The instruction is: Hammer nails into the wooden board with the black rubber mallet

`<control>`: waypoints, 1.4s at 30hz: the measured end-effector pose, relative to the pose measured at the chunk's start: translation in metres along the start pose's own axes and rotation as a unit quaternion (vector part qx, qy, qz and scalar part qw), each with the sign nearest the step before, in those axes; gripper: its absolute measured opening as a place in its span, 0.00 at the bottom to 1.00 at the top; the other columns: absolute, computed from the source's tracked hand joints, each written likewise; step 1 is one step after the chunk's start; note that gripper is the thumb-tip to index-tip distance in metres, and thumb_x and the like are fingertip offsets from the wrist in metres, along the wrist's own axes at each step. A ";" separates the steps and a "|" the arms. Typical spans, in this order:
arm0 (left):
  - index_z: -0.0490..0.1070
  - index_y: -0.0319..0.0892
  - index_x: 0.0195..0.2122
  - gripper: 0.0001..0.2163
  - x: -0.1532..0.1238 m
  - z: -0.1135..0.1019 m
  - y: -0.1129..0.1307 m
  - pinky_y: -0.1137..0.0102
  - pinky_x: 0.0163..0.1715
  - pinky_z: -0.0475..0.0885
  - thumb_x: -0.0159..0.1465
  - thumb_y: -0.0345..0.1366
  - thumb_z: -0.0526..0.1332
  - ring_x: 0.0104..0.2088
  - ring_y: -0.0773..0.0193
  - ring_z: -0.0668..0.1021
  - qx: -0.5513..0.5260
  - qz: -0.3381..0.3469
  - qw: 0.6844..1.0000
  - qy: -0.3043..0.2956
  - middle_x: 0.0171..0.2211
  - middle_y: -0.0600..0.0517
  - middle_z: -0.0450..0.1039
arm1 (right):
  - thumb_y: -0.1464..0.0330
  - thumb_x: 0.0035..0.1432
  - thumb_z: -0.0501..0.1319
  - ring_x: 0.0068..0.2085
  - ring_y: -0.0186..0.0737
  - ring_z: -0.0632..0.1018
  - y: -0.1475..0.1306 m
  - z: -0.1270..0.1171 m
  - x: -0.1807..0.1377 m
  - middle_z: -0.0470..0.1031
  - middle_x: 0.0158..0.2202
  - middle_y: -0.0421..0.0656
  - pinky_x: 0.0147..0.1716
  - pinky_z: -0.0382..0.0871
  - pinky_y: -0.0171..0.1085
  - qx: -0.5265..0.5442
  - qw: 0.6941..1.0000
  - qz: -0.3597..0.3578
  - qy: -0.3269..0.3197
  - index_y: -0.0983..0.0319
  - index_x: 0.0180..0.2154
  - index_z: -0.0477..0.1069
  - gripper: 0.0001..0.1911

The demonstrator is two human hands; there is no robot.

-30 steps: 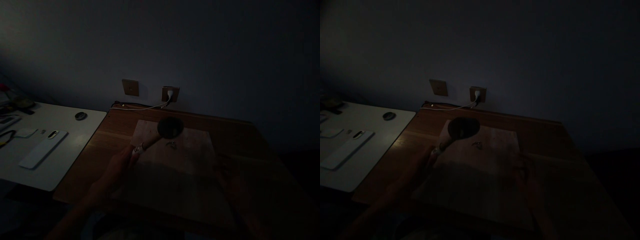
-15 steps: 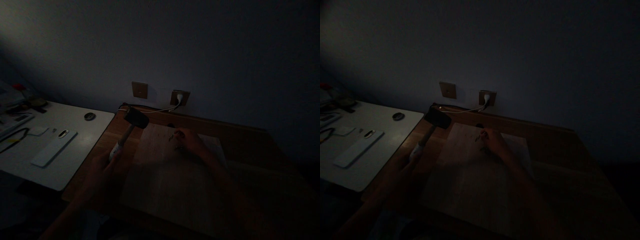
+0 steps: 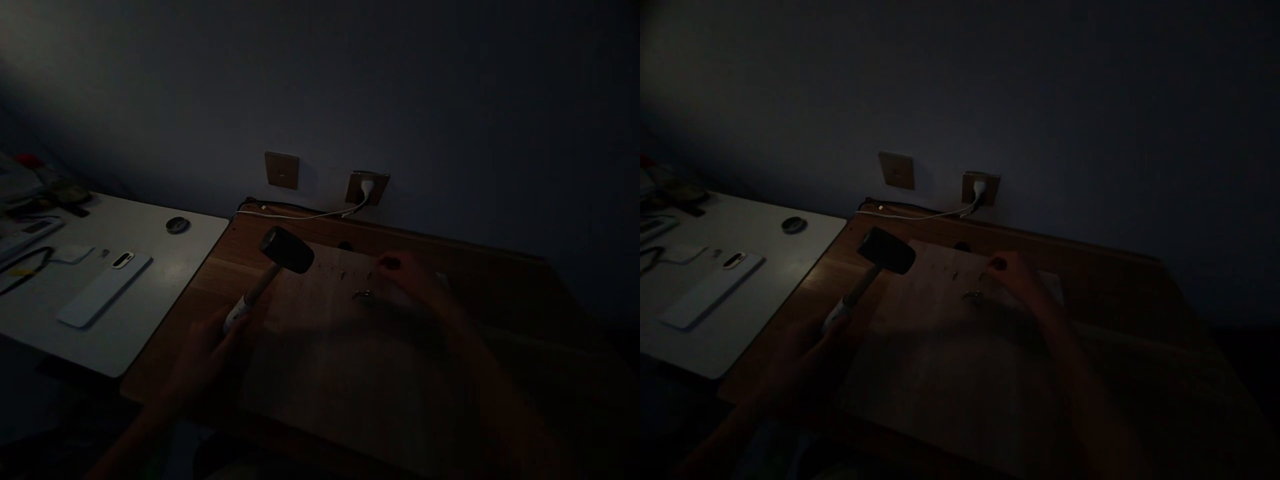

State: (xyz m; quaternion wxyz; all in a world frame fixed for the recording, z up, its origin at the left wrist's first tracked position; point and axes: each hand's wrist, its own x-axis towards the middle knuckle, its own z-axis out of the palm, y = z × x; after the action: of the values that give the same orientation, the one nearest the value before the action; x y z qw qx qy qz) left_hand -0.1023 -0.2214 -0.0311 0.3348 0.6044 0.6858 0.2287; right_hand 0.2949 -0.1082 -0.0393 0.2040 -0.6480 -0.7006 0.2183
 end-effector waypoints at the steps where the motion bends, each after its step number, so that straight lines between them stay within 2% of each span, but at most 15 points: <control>1: 0.74 0.44 0.28 0.27 0.000 0.001 -0.001 0.70 0.20 0.61 0.64 0.64 0.55 0.22 0.60 0.72 0.007 0.002 1.000 -0.001 0.20 0.52 0.71 | 0.71 0.61 0.62 0.39 0.46 0.85 0.004 -0.002 -0.005 0.87 0.37 0.46 0.40 0.75 0.40 0.002 1.000 0.002 0.000 0.60 0.35 0.81 0.07; 5: 0.77 0.43 0.32 0.28 -0.002 0.005 -0.004 0.69 0.23 0.66 0.65 0.64 0.55 0.24 0.56 0.77 0.019 -0.001 1.000 -0.001 0.24 0.50 0.77 | 0.67 0.66 0.63 0.41 0.46 0.84 0.006 0.002 -0.015 0.86 0.40 0.47 0.41 0.74 0.40 0.001 1.000 0.001 -0.014 0.59 0.39 0.81 0.07; 10: 0.79 0.43 0.34 0.29 -0.003 0.010 -0.003 0.70 0.21 0.65 0.66 0.65 0.54 0.24 0.56 0.78 0.032 -0.014 0.999 -0.011 0.24 0.50 0.77 | 0.70 0.62 0.67 0.37 0.45 0.82 -0.004 -0.001 -0.020 0.84 0.37 0.47 0.39 0.73 0.40 -0.011 0.999 -0.008 -0.030 0.60 0.38 0.80 0.03; 14: 0.79 0.42 0.35 0.30 -0.003 0.009 0.002 0.71 0.19 0.62 0.66 0.65 0.54 0.24 0.57 0.76 0.039 -0.024 0.999 -0.009 0.22 0.51 0.75 | 0.71 0.65 0.64 0.42 0.46 0.83 -0.010 -0.009 -0.035 0.84 0.43 0.46 0.45 0.75 0.42 -0.022 0.995 -0.073 -0.065 0.58 0.43 0.81 0.08; 18: 0.79 0.41 0.34 0.30 -0.004 0.008 0.007 0.72 0.21 0.65 0.65 0.65 0.54 0.27 0.56 0.78 0.034 -0.038 0.999 -0.008 0.25 0.50 0.78 | 0.77 0.61 0.64 0.51 0.48 0.82 -0.011 -0.002 -0.043 0.81 0.51 0.49 0.54 0.74 0.45 -0.058 0.981 -0.131 -0.129 0.59 0.50 0.80 0.17; 20: 0.79 0.41 0.36 0.30 -0.004 0.009 0.008 0.72 0.21 0.65 0.64 0.65 0.55 0.28 0.55 0.79 0.029 -0.041 0.999 -0.011 0.26 0.50 0.79 | 0.80 0.59 0.63 0.52 0.49 0.81 -0.010 0.004 -0.042 0.81 0.51 0.50 0.55 0.74 0.46 -0.081 0.978 -0.138 -0.132 0.60 0.50 0.80 0.19; 25: 0.79 0.41 0.35 0.30 -0.003 0.010 0.007 0.72 0.20 0.63 0.64 0.66 0.54 0.26 0.57 0.77 0.037 -0.029 0.999 -0.013 0.23 0.51 0.75 | 0.77 0.60 0.63 0.50 0.51 0.82 -0.004 0.004 -0.041 0.82 0.49 0.51 0.53 0.75 0.47 -0.097 0.978 -0.135 -0.129 0.60 0.46 0.79 0.14; 29: 0.78 0.41 0.33 0.30 -0.002 0.010 0.006 0.71 0.19 0.61 0.65 0.65 0.53 0.24 0.58 0.76 0.056 -0.026 0.998 -0.016 0.21 0.52 0.73 | 0.76 0.56 0.64 0.47 0.52 0.83 0.013 -0.006 -0.052 0.84 0.46 0.50 0.51 0.75 0.48 -0.081 0.989 -0.110 -0.064 0.58 0.44 0.80 0.14; 32: 0.79 0.41 0.33 0.30 -0.002 0.011 0.005 0.71 0.19 0.60 0.65 0.65 0.53 0.22 0.57 0.75 0.067 -0.018 0.997 -0.017 0.20 0.51 0.72 | 0.71 0.53 0.66 0.39 0.49 0.83 0.036 -0.013 -0.062 0.84 0.41 0.47 0.44 0.77 0.46 0.019 0.997 -0.068 0.032 0.56 0.41 0.81 0.12; 35: 0.79 0.41 0.35 0.32 -0.002 0.011 0.003 0.70 0.18 0.59 0.67 0.66 0.52 0.21 0.58 0.74 0.076 -0.021 0.997 -0.021 0.19 0.51 0.72 | 0.64 0.52 0.66 0.37 0.50 0.83 0.061 -0.017 -0.068 0.83 0.38 0.46 0.39 0.79 0.48 0.094 0.990 -0.018 0.108 0.55 0.41 0.79 0.13; 38: 0.80 0.41 0.37 0.32 0.000 0.012 -0.001 0.70 0.18 0.59 0.67 0.66 0.52 0.21 0.57 0.75 0.088 -0.017 0.996 -0.025 0.19 0.51 0.72 | 0.61 0.54 0.64 0.37 0.52 0.85 0.077 -0.016 -0.071 0.84 0.38 0.48 0.39 0.81 0.51 0.112 0.983 0.021 0.145 0.56 0.42 0.77 0.13; 42: 0.80 0.42 0.37 0.30 0.001 0.013 -0.002 0.70 0.20 0.62 0.67 0.65 0.54 0.24 0.55 0.78 0.086 -0.013 0.996 -0.032 0.23 0.50 0.77 | 0.60 0.55 0.66 0.39 0.54 0.85 0.086 -0.013 -0.071 0.85 0.40 0.49 0.42 0.82 0.53 0.131 0.976 0.047 0.165 0.53 0.42 0.76 0.12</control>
State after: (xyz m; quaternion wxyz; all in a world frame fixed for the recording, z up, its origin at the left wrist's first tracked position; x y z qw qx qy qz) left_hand -0.0941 -0.2223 -0.0407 0.3070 0.6287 0.6996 0.1450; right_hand 0.3778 -0.1730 -0.0782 0.3896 -0.6746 -0.5915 0.2080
